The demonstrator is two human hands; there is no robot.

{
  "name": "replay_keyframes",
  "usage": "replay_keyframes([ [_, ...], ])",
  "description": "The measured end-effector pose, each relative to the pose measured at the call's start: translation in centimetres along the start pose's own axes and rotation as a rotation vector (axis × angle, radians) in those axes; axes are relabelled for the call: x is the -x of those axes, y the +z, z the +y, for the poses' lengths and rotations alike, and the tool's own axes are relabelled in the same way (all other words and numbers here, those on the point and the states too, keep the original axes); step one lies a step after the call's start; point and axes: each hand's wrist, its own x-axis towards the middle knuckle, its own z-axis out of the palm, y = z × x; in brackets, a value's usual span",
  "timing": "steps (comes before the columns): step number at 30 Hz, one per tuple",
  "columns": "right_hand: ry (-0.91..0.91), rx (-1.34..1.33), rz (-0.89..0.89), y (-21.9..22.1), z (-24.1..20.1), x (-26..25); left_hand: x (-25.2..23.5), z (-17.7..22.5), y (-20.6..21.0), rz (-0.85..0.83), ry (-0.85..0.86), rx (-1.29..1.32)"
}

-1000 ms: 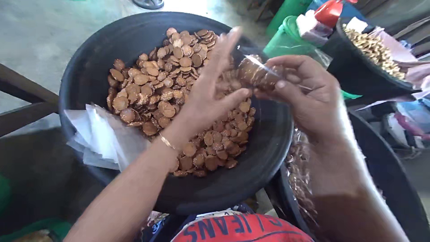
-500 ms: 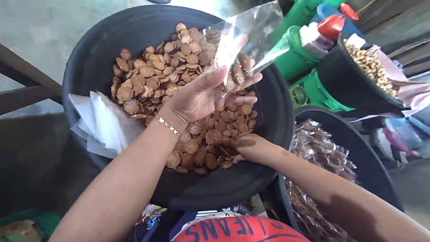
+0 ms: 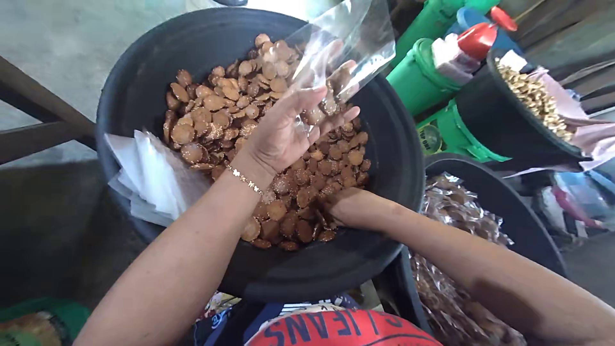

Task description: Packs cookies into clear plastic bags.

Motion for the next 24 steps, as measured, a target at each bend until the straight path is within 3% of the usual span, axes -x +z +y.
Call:
replay_keyframes([
  [3, -0.017, -0.040, 0.087, 1.9, 0.5, -0.6, -0.1, -0.1, 0.1, 0.065, -0.014, 0.023],
  [6, 0.049, -0.101, 0.001, 0.5, 0.2, 0.3, -0.3, 0.1, 0.1, 0.073, -0.005, 0.019],
  [11, 0.019, -0.320, 0.286, -2.0, -2.1, 0.4, -0.3, 0.0, 0.0, 0.056, 0.012, -0.062],
  [15, 0.076, -0.277, 0.211, -2.5, -5.3, -1.8, -0.3, -0.2, -0.5, 0.093, -0.018, -0.064],
  [18, 0.155, -0.270, 0.297, -3.1, -5.3, -1.7, -0.3, -0.3, -0.8, 0.141, -0.033, -0.031],
  [20, 0.225, -0.441, 0.366, -3.9, -3.5, -0.4, -0.3, -0.2, -0.9, 0.141, -0.031, 0.002],
  [21, 0.220, -0.610, 0.496, -3.6, -2.0, 0.6, -0.4, -0.2, -0.9, 0.139, -0.027, 0.033],
  [24, -0.088, -1.371, 1.003, -1.2, 2.4, 3.2, -0.4, -0.2, -1.0, 0.109, -0.039, 0.080],
])
